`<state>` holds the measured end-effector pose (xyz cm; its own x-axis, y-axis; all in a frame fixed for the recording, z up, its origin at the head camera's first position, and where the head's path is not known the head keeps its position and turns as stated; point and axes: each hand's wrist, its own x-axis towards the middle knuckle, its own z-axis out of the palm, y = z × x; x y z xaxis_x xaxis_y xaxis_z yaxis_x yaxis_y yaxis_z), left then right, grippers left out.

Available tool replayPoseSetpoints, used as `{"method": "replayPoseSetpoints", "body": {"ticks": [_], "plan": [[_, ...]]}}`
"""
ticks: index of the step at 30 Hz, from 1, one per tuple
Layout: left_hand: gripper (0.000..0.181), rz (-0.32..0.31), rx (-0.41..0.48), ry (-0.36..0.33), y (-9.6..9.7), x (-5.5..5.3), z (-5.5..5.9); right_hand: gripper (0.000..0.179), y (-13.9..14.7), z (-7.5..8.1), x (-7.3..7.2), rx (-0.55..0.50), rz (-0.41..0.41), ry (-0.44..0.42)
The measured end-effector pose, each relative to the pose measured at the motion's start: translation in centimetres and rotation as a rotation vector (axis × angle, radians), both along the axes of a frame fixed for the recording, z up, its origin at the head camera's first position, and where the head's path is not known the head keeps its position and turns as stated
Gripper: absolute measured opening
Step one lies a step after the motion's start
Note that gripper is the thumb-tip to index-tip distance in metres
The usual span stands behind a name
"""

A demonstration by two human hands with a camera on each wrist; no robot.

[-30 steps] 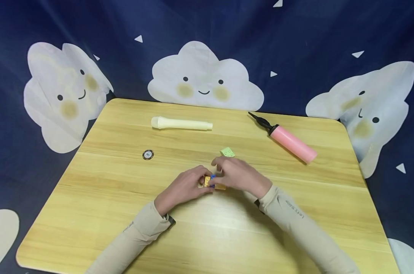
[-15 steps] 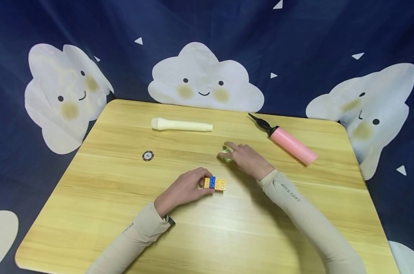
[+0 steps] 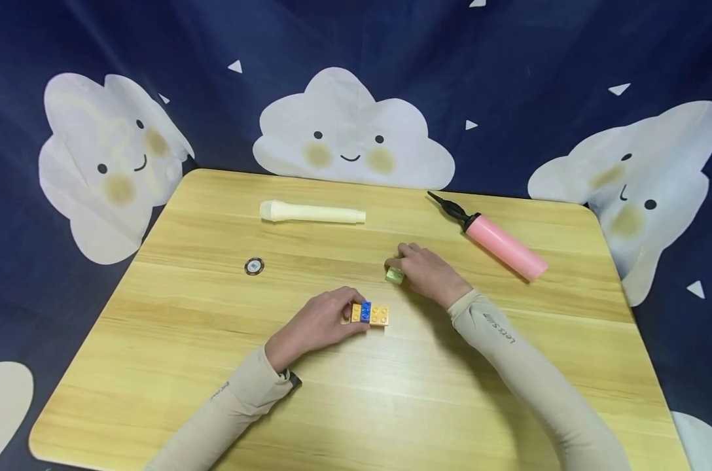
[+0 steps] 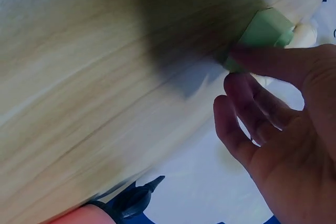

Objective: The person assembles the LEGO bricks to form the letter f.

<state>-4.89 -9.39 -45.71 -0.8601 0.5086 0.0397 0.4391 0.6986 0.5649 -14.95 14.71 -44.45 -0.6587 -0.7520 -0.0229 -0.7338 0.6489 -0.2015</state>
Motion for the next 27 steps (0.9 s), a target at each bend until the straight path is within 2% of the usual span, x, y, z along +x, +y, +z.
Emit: {"method": "replayPoseSetpoints", "body": {"ticks": [5, 12, 27], "plan": [[0.042, 0.002, -0.002, 0.009, 0.0, 0.0, 0.0, 0.037, 0.0, 0.4, 0.0, -0.011, -0.057, -0.058], [0.042, 0.001, -0.004, 0.008, 0.1, 0.0, -0.1, 0.038, 0.1, 0.7, 0.5, -0.023, -0.094, -0.111], [0.040, 0.006, -0.010, 0.017, 0.1, -0.1, 0.2, 0.037, -0.1, 3.3, 3.1, -0.136, -0.040, -0.097]]}}
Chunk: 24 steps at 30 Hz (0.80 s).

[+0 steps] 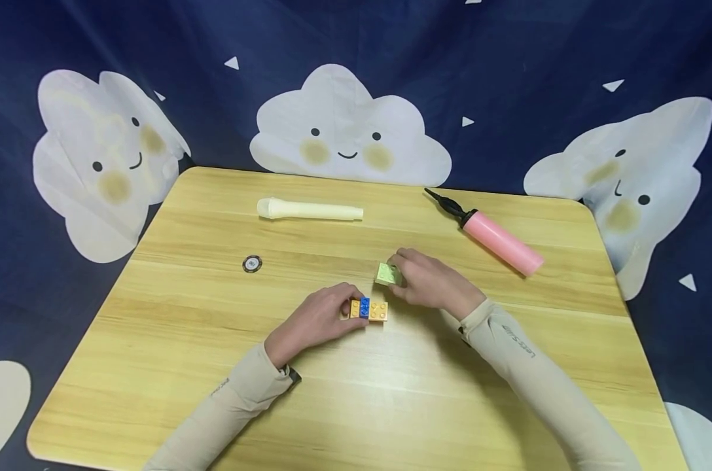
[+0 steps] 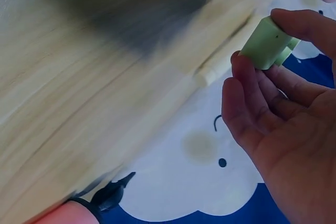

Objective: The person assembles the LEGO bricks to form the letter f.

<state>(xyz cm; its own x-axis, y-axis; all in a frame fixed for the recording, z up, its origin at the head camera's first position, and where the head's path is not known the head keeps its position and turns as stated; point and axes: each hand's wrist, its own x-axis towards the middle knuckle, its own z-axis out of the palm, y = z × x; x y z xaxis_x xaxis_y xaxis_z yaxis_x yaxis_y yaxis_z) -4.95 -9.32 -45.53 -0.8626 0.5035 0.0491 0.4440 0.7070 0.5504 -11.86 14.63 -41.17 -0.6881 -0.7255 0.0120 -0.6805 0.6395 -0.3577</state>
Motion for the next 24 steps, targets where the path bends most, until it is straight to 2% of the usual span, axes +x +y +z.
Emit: {"method": "replayPoseSetpoints", "body": {"ticks": [5, 13, 24], "plan": [[0.040, -0.004, 0.006, -0.005, 0.0, 0.0, 0.0, 0.034, 0.2, 0.9, 1.0, -0.020, 0.003, -0.005], [0.041, -0.005, 0.015, -0.011, 0.0, 0.0, -0.2, 0.035, 0.3, 1.7, 2.4, -0.044, 0.001, -0.062], [0.043, -0.021, 0.021, 0.006, -0.1, 0.0, -0.3, 0.051, -0.6, 1.9, 4.2, -0.062, 0.123, -0.023]]}}
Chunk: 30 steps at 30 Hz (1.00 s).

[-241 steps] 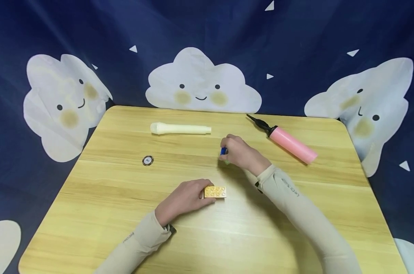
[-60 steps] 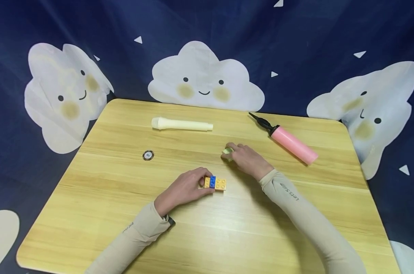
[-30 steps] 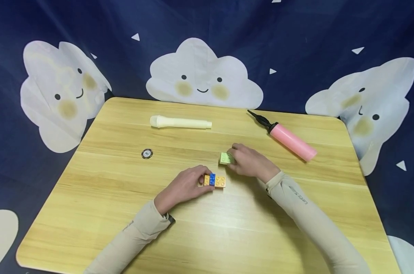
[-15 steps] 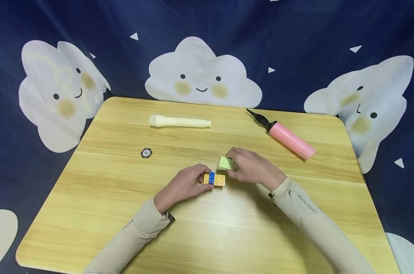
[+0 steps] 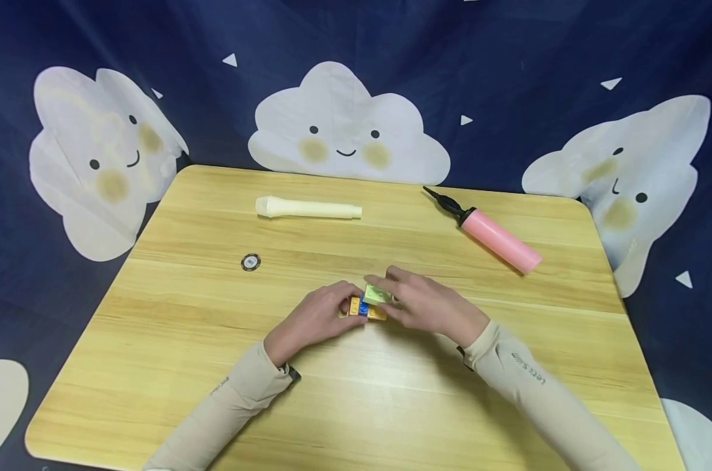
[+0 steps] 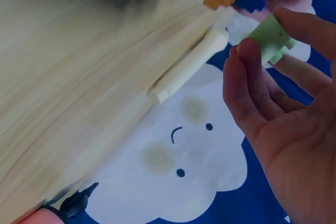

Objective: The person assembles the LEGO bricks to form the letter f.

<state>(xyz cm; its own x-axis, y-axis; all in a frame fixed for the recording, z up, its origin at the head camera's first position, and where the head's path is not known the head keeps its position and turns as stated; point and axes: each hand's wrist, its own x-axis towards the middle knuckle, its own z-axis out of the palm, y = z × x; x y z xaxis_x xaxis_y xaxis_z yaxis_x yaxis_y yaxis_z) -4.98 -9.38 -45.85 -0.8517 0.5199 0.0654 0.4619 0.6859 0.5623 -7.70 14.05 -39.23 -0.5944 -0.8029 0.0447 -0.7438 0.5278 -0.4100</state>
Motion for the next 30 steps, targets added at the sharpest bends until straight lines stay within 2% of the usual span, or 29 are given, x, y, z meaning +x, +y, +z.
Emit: {"method": "replayPoseSetpoints", "body": {"ticks": [6, 20, 30], "plan": [[0.042, 0.003, -0.008, 0.012, -0.10, 0.03, 0.04, 0.050, -0.46, -0.20, 0.43, 0.022, 0.029, 0.023], [0.040, -0.006, -0.004, 0.011, -0.22, -0.06, -0.04, 0.048, -0.61, -0.56, 0.75, 0.030, 0.042, 0.105], [0.042, -0.015, -0.016, 0.020, -0.29, -0.16, -0.08, 0.048, -0.58, -0.72, 0.95, 0.015, 0.046, 0.125]]}}
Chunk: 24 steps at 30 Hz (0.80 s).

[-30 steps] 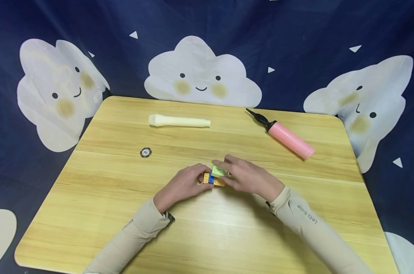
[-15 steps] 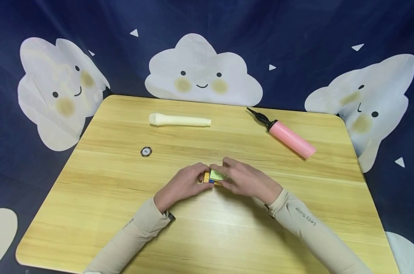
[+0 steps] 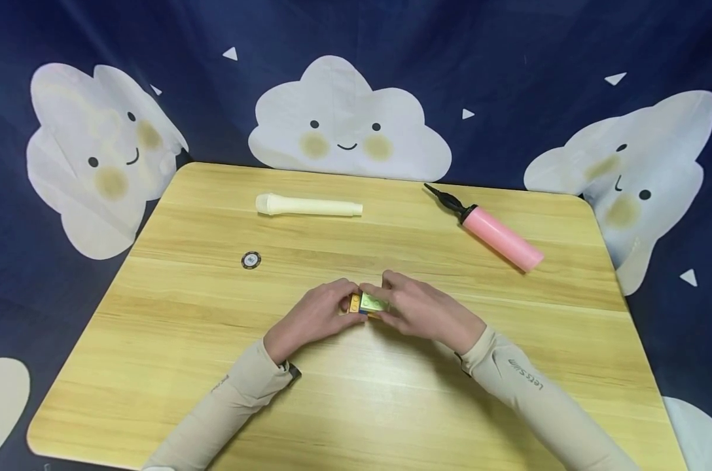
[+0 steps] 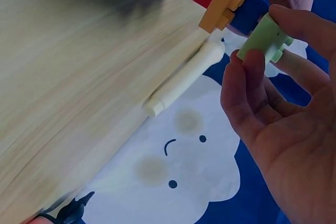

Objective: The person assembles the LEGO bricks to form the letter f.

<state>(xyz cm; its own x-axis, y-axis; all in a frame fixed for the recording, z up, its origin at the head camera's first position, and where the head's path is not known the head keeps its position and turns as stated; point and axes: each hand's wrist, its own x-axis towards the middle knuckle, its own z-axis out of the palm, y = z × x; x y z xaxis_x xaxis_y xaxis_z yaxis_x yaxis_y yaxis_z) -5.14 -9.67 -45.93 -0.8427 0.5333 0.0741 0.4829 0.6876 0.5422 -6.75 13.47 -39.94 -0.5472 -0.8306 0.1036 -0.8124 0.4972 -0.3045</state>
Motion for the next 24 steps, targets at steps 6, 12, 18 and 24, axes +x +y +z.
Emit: {"method": "replayPoseSetpoints", "body": {"ticks": [6, 12, 18, 24], "plan": [[0.040, 0.001, -0.003, 0.007, -0.07, 0.03, 0.05, 0.048, -0.14, 0.03, 0.07, -0.004, 0.003, 0.002], [0.042, 0.001, -0.012, 0.006, -0.05, 0.05, 0.02, 0.047, -0.20, -0.13, 0.10, 0.007, -0.006, -0.005], [0.039, -0.002, -0.002, 0.011, -0.04, 0.03, 0.02, 0.048, -0.21, -0.08, 0.10, 0.007, -0.007, 0.007], [0.038, -0.001, 0.011, 0.005, 0.01, -0.02, -0.01, 0.048, -0.23, 0.02, 0.12, 0.016, -0.012, 0.008]]}}
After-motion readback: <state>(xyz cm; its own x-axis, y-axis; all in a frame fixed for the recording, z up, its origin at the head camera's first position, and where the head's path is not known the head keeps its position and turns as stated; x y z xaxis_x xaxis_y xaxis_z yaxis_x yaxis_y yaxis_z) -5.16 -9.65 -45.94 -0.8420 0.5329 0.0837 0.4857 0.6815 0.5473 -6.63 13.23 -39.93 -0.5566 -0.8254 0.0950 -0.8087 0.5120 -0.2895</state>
